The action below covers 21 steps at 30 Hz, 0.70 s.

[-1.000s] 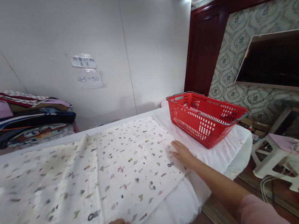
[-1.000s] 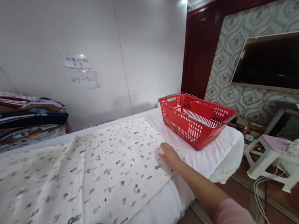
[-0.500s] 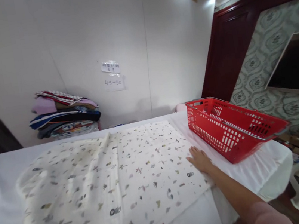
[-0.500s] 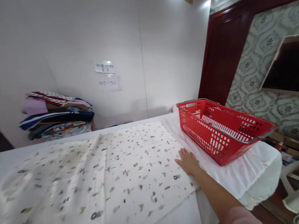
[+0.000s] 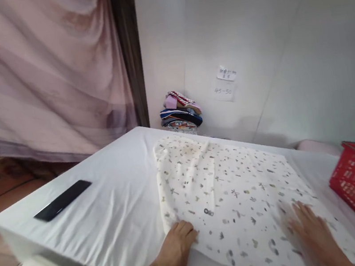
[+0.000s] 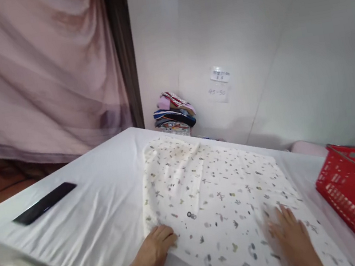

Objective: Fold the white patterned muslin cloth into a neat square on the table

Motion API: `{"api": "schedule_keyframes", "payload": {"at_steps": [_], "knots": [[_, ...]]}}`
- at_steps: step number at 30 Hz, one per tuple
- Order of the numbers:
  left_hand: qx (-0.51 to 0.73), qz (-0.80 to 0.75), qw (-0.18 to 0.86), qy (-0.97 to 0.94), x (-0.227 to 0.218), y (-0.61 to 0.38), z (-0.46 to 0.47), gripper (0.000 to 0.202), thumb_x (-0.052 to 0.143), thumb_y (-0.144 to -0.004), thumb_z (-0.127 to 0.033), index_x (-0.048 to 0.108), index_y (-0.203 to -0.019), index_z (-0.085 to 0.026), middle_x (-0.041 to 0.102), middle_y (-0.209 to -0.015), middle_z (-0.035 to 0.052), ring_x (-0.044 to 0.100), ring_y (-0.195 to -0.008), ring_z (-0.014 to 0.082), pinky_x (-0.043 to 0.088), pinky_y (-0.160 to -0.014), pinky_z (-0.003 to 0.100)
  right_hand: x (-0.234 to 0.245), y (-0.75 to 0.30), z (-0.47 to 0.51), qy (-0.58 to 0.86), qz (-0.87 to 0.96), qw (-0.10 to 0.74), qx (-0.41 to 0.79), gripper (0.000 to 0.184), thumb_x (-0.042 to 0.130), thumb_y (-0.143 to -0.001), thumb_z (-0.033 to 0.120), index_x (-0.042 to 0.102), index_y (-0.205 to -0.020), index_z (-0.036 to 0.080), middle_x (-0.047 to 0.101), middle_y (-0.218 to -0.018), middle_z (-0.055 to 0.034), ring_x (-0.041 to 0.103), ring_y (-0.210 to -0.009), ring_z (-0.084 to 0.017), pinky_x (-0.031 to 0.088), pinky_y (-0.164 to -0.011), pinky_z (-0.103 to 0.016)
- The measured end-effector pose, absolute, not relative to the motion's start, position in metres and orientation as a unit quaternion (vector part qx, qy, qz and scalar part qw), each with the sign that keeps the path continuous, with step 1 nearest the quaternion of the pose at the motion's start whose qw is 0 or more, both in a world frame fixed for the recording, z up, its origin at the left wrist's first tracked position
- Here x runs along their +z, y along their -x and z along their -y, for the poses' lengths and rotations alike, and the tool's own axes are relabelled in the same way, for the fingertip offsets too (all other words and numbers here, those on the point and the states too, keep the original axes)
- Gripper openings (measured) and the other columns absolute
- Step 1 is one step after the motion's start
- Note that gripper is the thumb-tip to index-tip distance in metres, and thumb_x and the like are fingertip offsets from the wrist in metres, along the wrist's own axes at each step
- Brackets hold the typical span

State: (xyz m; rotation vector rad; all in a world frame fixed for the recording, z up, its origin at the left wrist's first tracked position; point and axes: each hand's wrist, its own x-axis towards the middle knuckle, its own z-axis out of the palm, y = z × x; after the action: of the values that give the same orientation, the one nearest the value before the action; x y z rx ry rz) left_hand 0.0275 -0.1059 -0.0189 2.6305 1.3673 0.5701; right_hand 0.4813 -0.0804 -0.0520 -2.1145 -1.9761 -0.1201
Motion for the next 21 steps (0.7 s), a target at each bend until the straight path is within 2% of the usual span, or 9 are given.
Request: {"api": "schedule_keyframes", "payload": {"at_steps": [2,4,5,7,8,10,13,16,21], "knots": [[0.189,-0.464,0.055,-0.864,-0.016,-0.020,0.104,0.021,0.041,-0.082,-0.006,0.057,-0.088,-0.019,0.057,-0.090,0.0041,0.048,-0.084,0.0175,0.040,-0.078,0.033,-0.040,-0.419,0.082,0.685,0.711,0.155,0.045,0.061,0.036,-0.085,0.049,0.039,-0.138,0.020,0.034,-0.146,-0.0104,0.027,-0.135,-0.031,0.030,-0.106,-0.048],[0.193,-0.479,0.052,-0.855,-0.010,-0.014,0.099,0.024,0.041,-0.079,-0.003,0.057,-0.087,-0.019,0.056,-0.091,0.0039,0.048,-0.085,0.0179,0.039,-0.078,0.033,-0.031,-0.347,0.090,0.610,0.763,0.183,0.113,0.058,0.037,-0.087,0.046,0.032,-0.142,0.027,0.032,-0.147,-0.0029,0.032,-0.133,-0.027,0.032,-0.106,-0.042],[0.199,-0.486,0.053,-0.850,-0.006,-0.012,0.096,0.026,0.042,-0.077,-0.001,0.057,-0.089,-0.019,0.056,-0.092,0.0039,0.048,-0.086,0.0181,0.040,-0.078,0.034,-0.028,-0.311,0.095,0.550,0.804,0.177,0.142,0.059,0.042,-0.085,0.045,0.032,-0.141,0.030,0.035,-0.146,-0.0013,0.036,-0.130,-0.027,0.033,-0.106,-0.040],[0.223,-0.491,0.057,-0.840,0.001,-0.011,0.089,0.032,0.043,-0.072,0.000,0.057,-0.092,-0.020,0.057,-0.092,0.0036,0.048,-0.087,0.0183,0.040,-0.077,0.033,-0.020,-0.248,0.102,0.435,0.871,0.166,0.156,0.068,0.056,-0.077,0.044,0.034,-0.140,0.029,0.040,-0.142,-0.0039,0.040,-0.126,-0.029,0.034,-0.105,-0.039],[0.241,-0.492,0.059,-0.834,0.004,-0.011,0.085,0.033,0.044,-0.070,0.001,0.057,-0.093,-0.020,0.057,-0.092,0.0035,0.048,-0.087,0.0182,0.040,-0.077,0.033,-0.016,-0.223,0.103,0.413,0.881,0.178,0.143,0.070,0.059,-0.076,0.038,0.034,-0.140,0.026,0.043,-0.139,-0.0064,0.042,-0.123,-0.030,0.034,-0.104,-0.041],[0.281,-0.499,0.059,-0.818,0.008,-0.012,0.079,0.034,0.044,-0.069,0.001,0.057,-0.093,-0.019,0.057,-0.092,0.0037,0.048,-0.087,0.0181,0.041,-0.078,0.033,-0.005,-0.187,0.098,0.422,0.873,0.216,0.112,0.060,0.054,-0.076,0.022,0.039,-0.135,0.022,0.054,-0.124,-0.0097,0.050,-0.111,-0.028,0.040,-0.095,-0.042],[0.309,-0.514,0.048,-0.799,0.007,-0.007,0.071,0.031,0.044,-0.072,-0.002,0.058,-0.094,-0.019,0.058,-0.092,0.0046,0.049,-0.088,0.0191,0.041,-0.077,0.034,0.011,-0.167,0.084,0.463,0.849,0.237,0.092,0.038,0.039,-0.080,0.010,0.055,-0.113,0.021,0.059,-0.095,-0.0065,0.055,-0.085,-0.020,0.044,-0.074,-0.032],[0.303,-0.534,0.030,-0.789,0.001,0.007,0.065,0.028,0.045,-0.075,-0.006,0.059,-0.094,-0.019,0.058,-0.093,0.0055,0.050,-0.089,0.0204,0.042,-0.077,0.035,0.020,-0.169,0.077,0.476,0.833,0.254,0.125,0.028,0.038,-0.081,0.010,0.060,-0.094,0.022,0.057,-0.082,-0.0019,0.054,-0.073,-0.015,0.040,-0.065,-0.026],[0.306,-0.598,0.003,-0.740,-0.006,0.026,0.051,0.039,0.045,-0.070,-0.002,0.057,-0.104,-0.019,0.056,-0.106,0.0074,0.049,-0.099,0.0228,0.042,-0.082,0.036,0.022,-0.175,0.085,0.471,0.819,0.270,0.185,0.020,0.042,-0.083,0.015,0.059,-0.090,0.022,0.056,-0.079,0.0003,0.053,-0.070,-0.013,0.037,-0.065,-0.024]]}}
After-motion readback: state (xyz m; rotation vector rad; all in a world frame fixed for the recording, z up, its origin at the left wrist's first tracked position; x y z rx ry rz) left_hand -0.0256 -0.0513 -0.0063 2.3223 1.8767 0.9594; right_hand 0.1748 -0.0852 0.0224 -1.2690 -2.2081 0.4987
